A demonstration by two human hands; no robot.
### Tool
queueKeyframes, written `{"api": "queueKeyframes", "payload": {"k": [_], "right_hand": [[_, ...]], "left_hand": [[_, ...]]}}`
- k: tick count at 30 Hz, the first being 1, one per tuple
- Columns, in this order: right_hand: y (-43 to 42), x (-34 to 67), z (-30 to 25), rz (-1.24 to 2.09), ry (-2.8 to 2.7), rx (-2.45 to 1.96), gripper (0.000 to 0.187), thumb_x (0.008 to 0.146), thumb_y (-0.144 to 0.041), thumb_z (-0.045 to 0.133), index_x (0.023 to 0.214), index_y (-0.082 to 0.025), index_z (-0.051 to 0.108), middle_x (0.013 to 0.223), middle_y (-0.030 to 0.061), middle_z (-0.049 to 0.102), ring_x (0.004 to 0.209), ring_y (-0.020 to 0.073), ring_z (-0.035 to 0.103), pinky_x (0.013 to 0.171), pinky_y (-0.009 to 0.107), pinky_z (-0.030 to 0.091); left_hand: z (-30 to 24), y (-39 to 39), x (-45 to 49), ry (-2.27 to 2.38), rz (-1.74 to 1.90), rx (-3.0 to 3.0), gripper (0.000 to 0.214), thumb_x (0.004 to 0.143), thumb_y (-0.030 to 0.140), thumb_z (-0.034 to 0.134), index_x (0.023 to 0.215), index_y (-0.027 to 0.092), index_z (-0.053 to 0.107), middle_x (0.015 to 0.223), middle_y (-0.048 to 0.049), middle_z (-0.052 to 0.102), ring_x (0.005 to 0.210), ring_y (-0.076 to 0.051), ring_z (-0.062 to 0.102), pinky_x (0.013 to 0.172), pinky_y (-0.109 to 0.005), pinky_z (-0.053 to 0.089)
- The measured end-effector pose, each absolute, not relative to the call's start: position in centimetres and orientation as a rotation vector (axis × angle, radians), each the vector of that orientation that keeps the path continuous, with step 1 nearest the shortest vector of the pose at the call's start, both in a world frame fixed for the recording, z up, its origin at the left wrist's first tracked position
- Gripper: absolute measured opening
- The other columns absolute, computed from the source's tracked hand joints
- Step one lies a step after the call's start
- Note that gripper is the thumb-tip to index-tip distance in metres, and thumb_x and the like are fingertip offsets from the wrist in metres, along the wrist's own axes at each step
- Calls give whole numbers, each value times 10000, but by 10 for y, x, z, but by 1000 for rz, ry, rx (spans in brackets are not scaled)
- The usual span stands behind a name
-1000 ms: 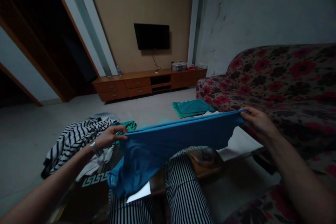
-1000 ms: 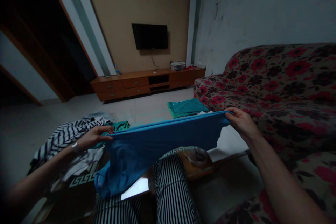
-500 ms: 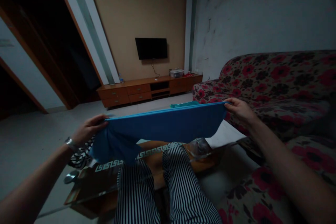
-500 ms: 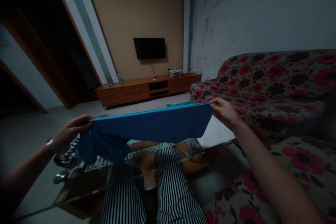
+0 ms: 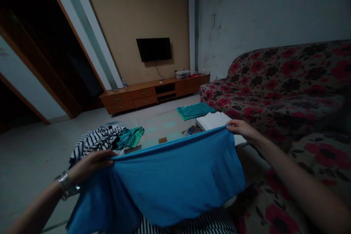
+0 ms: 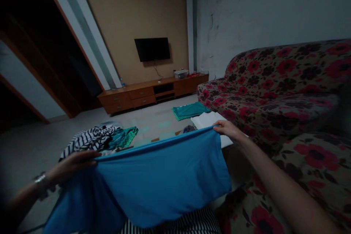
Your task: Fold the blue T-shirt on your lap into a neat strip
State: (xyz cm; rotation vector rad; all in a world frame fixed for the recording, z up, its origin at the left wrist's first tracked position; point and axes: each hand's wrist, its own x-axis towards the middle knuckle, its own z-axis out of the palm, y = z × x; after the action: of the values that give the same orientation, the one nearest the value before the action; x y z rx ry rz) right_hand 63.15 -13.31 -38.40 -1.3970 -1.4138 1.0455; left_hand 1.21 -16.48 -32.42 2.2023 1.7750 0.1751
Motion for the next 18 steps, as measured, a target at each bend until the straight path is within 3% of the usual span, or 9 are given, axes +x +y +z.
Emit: {"api": "queueKeyframes", "payload": {"k": [5, 9, 13, 18], "right_hand": [[-82, 619, -468, 1021, -1430, -1629, 212, 594, -325, 632, 705, -145, 620, 527, -22, 567, 510, 115, 511, 528, 235, 416], [-40, 618, -497, 828, -1488, -1751, 126, 634, -245, 570, 696, -155, 633, 588, 0, 617, 576, 135, 556, 554, 228, 430], [2, 620, -505, 722, -1504, -1807, 145, 659, -202, 561, 751, -151, 661, 686, 21, 661, 656, 145, 587, 587, 214, 429], [56, 615, -508, 612, -1550, -1901, 172, 693, -179, 569, 811, -149, 690, 803, 45, 693, 739, 153, 610, 628, 204, 423]], "left_hand": [[-425, -109, 15, 1596, -15, 2166, 419, 757, 534, 463, 839, 158, 631, 863, -58, 670, 826, -230, 600, 752, -284, 452], [-463, -66, 25, 1667, -76, 2240, 333, 778, 458, 413, 750, 174, 584, 812, -60, 660, 797, -224, 609, 715, -276, 434], [-474, -30, 33, 1727, -107, 2270, 352, 831, 408, 344, 780, 181, 608, 875, -91, 687, 860, -250, 631, 757, -294, 440], [-479, 13, 34, 1858, -210, 2262, 415, 855, 374, 307, 972, 188, 659, 1045, -142, 685, 981, -315, 630, 811, -361, 445]]}}
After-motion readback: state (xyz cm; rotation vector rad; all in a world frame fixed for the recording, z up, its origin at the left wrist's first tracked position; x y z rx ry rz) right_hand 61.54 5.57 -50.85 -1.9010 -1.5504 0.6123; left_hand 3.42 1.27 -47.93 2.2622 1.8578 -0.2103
